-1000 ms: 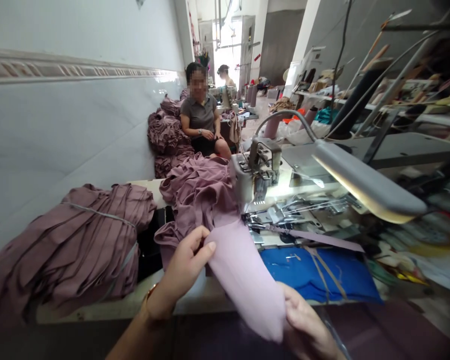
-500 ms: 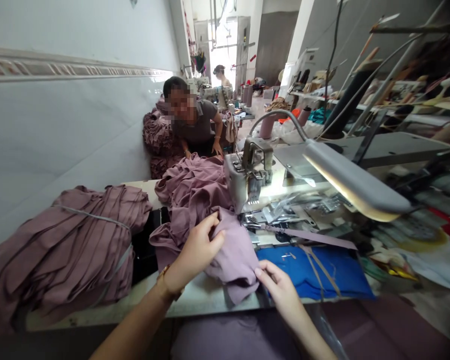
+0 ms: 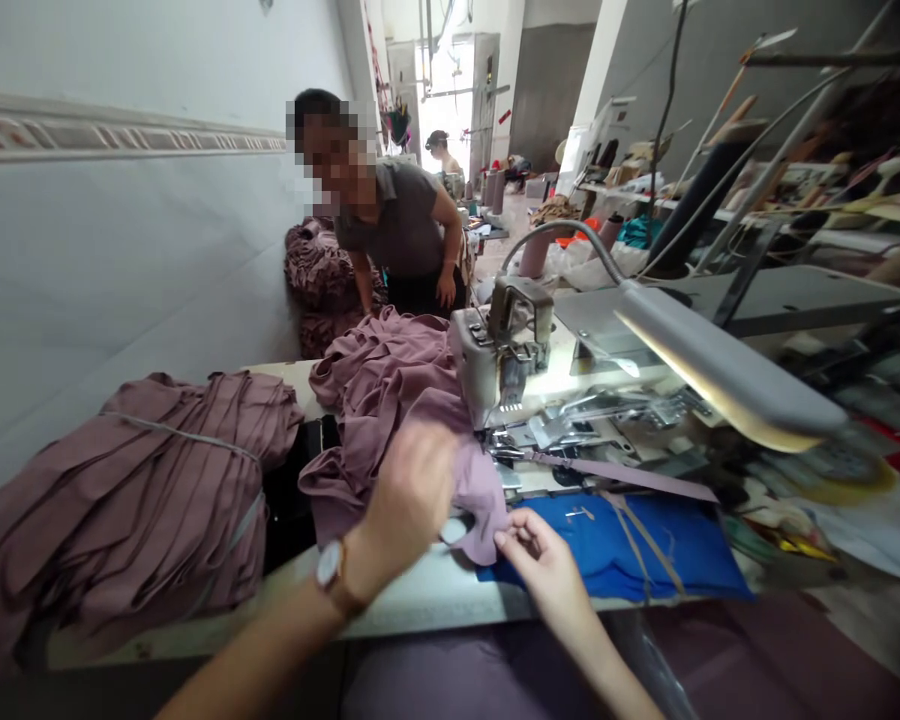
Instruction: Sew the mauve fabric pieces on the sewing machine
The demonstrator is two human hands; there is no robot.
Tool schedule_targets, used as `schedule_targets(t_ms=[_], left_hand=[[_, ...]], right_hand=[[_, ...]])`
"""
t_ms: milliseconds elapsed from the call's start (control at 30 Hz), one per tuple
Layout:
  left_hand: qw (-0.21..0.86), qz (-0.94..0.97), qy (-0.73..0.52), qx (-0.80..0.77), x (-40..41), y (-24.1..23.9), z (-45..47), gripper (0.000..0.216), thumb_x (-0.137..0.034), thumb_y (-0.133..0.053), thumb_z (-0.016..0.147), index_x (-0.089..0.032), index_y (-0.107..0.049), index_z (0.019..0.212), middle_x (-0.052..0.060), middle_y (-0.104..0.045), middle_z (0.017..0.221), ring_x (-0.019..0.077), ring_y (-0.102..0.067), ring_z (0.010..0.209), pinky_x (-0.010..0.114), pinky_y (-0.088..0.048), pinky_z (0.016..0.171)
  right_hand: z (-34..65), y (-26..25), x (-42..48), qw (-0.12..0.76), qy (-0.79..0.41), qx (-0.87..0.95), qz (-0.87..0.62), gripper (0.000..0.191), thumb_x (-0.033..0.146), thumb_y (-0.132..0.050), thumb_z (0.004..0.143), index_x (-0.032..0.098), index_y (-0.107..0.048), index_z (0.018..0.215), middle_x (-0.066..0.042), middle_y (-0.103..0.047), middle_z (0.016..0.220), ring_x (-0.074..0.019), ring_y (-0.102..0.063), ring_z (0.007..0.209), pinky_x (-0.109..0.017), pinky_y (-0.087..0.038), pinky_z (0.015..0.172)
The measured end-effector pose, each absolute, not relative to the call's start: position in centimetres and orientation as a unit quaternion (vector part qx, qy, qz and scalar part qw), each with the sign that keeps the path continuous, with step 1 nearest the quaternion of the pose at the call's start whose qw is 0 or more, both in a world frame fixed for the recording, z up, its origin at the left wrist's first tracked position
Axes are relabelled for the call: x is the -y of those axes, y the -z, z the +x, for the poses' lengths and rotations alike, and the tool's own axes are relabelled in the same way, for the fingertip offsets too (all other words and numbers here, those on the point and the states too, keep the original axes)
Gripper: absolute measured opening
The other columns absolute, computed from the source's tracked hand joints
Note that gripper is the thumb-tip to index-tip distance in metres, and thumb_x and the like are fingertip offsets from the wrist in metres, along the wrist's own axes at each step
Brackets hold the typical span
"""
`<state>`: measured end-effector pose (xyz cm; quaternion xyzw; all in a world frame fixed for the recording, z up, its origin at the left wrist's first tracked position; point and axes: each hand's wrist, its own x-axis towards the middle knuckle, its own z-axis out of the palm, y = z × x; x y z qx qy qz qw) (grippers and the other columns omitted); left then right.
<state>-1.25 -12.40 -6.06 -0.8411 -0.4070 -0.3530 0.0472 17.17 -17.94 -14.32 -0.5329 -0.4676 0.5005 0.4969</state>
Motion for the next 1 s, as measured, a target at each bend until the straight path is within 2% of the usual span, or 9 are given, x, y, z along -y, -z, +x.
schedule_targets(t_ms=[167,300,367,467,533,600,667,767,1000], left_hand=[[-0.032,-0.848,0.369,0.38,18.0,10.0,-0.3,0.041,-0.005,-0.042,0.087,-0.014,-0.051,0.126,0.014,-0.064,0.114,0.026,-0.058,0.109,0.045,-0.049,0.096],[-0.117,-0.817,0.383,0.415,18.5,9.6,0.6,0.046,-0.019,-0.054,0.082,-0.017,-0.046,0.128,0.015,-0.06,0.119,0.029,-0.057,0.112,0.047,-0.048,0.097],[-0.128,-0.824,0.351,0.426,18.1,9.1,1.1,0.052,-0.021,-0.055,0.081,-0.017,-0.044,0.132,0.015,-0.061,0.119,0.0281,-0.06,0.107,0.042,-0.053,0.089],[-0.047,-0.829,0.342,0.439,17.3,8.4,1.2,0.047,-0.008,-0.045,0.08,-0.018,-0.052,0.125,0.009,-0.067,0.092,0.0217,-0.064,0.079,0.033,-0.053,0.067],[0.022,-0.85,0.317,0.42,16.9,7.8,1.0,0.041,-0.008,-0.044,0.08,-0.018,-0.059,0.116,0.007,-0.063,0.076,0.0217,-0.06,0.069,0.035,-0.049,0.061],[0.056,-0.891,0.274,0.358,16.6,7.4,0.7,0.031,-0.011,-0.043,0.083,-0.016,-0.064,0.106,0.009,-0.063,0.081,0.0237,-0.059,0.074,0.038,-0.05,0.065],[0.048,-0.925,0.238,0.291,16.3,7.2,0.6,0.028,-0.01,-0.04,0.087,-0.014,-0.065,0.1,0.013,-0.066,0.096,0.0253,-0.06,0.09,0.041,-0.052,0.078],[0.008,-0.939,0.211,0.271,15.7,7.4,0.4,0.032,-0.008,-0.037,0.09,-0.013,-0.063,0.107,0.015,-0.065,0.108,0.0246,-0.058,0.107,0.041,-0.05,0.092],[-0.002,-0.934,0.223,0.28,13.6,7.4,-0.4,0.037,-0.005,-0.04,0.088,-0.014,-0.06,0.117,0.012,-0.064,0.119,0.0242,-0.053,0.117,0.044,-0.044,0.104]], right_hand=[[15.8,12.9,19.5,0.538,-0.522,0.433,-0.5,0.033,0.047,-0.074,0.074,0.021,-0.055,0.074,0.003,-0.051,0.064,-0.0149,-0.049,0.059,-0.025,-0.043,0.056],[15.9,9.1,18.4,0.565,-0.589,0.39,-0.426,0.029,0.042,-0.073,0.078,0.024,-0.049,0.076,0.004,-0.054,0.064,-0.0156,-0.053,0.057,-0.028,-0.047,0.057],[16.7,7.7,17.8,0.584,-0.584,0.376,-0.421,0.029,0.041,-0.073,0.078,0.025,-0.048,0.077,0.005,-0.054,0.065,-0.0149,-0.052,0.054,-0.027,-0.046,0.054],[18.1,7.9,18.0,0.569,-0.538,0.409,-0.468,0.028,0.04,-0.072,0.079,0.026,-0.048,0.078,0.007,-0.049,0.061,-0.0127,-0.047,0.048,-0.024,-0.039,0.047],[18.9,9.4,18.8,0.515,-0.501,0.469,-0.514,0.024,0.039,-0.07,0.081,0.025,-0.051,0.079,0.007,-0.048,0.059,-0.0129,-0.046,0.049,-0.024,-0.037,0.047],[19.3,11.2,19.7,0.459,-0.464,0.526,-0.545,0.019,0.038,-0.065,0.085,0.023,-0.055,0.082,0.005,-0.049,0.061,-0.0143,-0.048,0.054,-0.024,-0.039,0.051],[19.5,12.6,20.2,0.429,-0.429,0.564,-0.56,0.015,0.037,-0.061,0.088,0.022,-0.058,0.087,0.003,-0.052,0.066,-0.0158,-0.052,0.059,-0.026,-0.042,0.055],[19.4,13.0,19.7,0.418,-0.382,0.601,-0.564,0.014,0.034,-0.057,0.09,0.022,-0.061,0.097,0.001,-0.057,0.07,-0.0172,-0.056,0.062,-0.027,-0.046,0.06],[19.0,11.4,16.3,0.406,-0.274,0.669,-0.559,0.023,0.029,-0.055,0.092,0.022,-0.067,0.11,-0.005,-0.072,0.084,-0.0217,-0.067,0.071,-0.031,-0.053,0.071]])
